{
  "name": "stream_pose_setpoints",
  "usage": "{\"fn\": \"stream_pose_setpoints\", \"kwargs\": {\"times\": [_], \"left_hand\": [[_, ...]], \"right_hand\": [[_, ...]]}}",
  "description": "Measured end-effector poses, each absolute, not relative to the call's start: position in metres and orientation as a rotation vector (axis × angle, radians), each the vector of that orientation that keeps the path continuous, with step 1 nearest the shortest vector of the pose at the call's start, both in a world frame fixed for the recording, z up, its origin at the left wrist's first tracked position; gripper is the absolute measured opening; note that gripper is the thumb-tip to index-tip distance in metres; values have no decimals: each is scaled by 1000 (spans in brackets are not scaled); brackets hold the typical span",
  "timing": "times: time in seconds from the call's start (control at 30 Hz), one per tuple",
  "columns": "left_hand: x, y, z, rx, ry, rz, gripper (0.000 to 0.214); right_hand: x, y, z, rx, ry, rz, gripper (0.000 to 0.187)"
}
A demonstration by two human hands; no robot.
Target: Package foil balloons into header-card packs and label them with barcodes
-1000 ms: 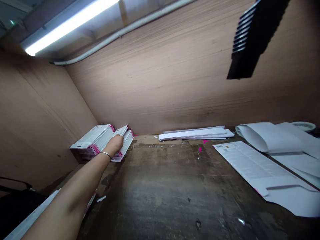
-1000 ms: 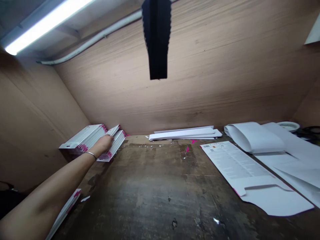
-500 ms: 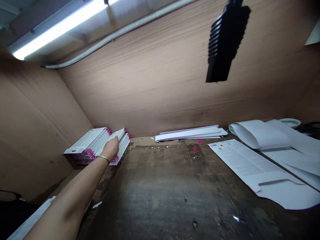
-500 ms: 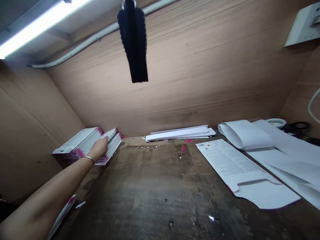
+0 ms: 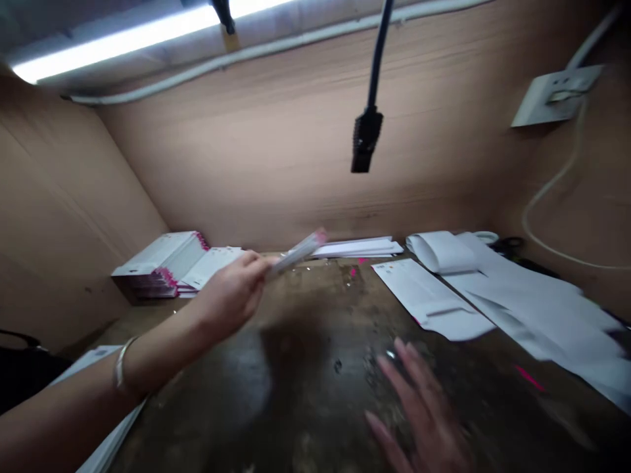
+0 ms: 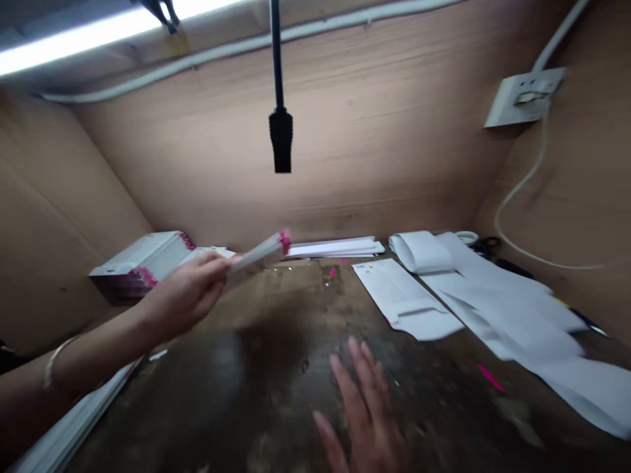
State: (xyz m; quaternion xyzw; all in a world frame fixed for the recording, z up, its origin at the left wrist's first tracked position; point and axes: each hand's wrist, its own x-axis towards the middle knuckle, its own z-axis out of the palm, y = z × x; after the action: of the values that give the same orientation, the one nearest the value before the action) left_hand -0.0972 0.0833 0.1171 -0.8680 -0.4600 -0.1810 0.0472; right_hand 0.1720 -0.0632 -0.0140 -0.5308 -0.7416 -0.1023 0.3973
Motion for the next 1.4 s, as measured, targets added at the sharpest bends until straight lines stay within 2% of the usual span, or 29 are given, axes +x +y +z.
{"fn": "stream_pose_setpoints", "kwargs": {"times": [0.03, 0.1, 0.17, 0.23, 0.3, 0.37, 0.4, 0.47, 0.57, 0.63, 0.67, 0.8, 0.87, 0.97, 1.1, 1.2, 1.27, 1.33, 1.4], "left_hand": [[-82, 59, 113, -2846, -1282, -573, 35], [-60, 22, 102, -3168, -1089, -501, 25], [-45, 3, 92, -3302, -1047, -364, 16], [-39, -1, 87, -3323, -1077, -279, 13], [-40, 0, 86, -3316, -1108, -222, 15], [-48, -1, 85, -3259, -1165, -342, 21], [-53, -4, 82, -3184, -1247, -534, 28], [-65, -15, 70, -2881, -1488, -1214, 52], [-75, -35, 35, -2380, -1729, -2308, 83], [-72, -47, 11, -2507, -1784, -2688, 91], [-69, -53, 2, -2706, -1827, -2715, 88], [-52, -68, -8, -3155, -2001, -2449, 40], [-48, -71, -2, -3138, -1953, -2461, 28], [-44, -71, 6, -3023, -1986, -2564, 28], [-39, -65, 8, -2598, -2496, -2678, 42], [-42, -60, -1, -2387, -2717, -2304, 56], [-47, -60, -12, -2486, -2429, -1890, 58], [-53, -62, -23, -2714, -2000, -1406, 44], [-57, -66, -33, -2928, -1719, -965, 30]], "right_hand": [[173, -66, 3, -1347, -1871, -400, 56], [173, -69, 43, -1292, -1972, -587, 55], [166, -62, 80, -1292, -2328, -394, 41], [154, -46, 105, -1433, -2700, 31, 23], [143, -30, 116, -1530, -2868, 275, 15], [138, -20, 119, -1523, -2895, 329, 13], [140, -19, 118, -1506, -2861, 352, 11], [150, -26, 110, -1484, -2654, 543, 11], [168, -49, 79, -1260, -1980, 1074, 18], [171, -65, 47, -1048, -1558, 1258, 25], [169, -72, 30, -982, -1443, 1306, 25], [155, -87, -16, -872, -1362, 1416, 29], [152, -88, -19, -893, -1411, 1411, 28], [154, -85, -6, -955, -1379, 1342, 27], [153, -75, 7, -978, -1210, 1343, 31], [148, -63, -4, -1072, -1178, 1456, 38], [148, -55, -18, -1224, -1237, 1449, 44], [152, -48, -29, -1367, -1331, 1386, 46], [161, -45, -31, -1461, -1416, 1327, 40]]}}
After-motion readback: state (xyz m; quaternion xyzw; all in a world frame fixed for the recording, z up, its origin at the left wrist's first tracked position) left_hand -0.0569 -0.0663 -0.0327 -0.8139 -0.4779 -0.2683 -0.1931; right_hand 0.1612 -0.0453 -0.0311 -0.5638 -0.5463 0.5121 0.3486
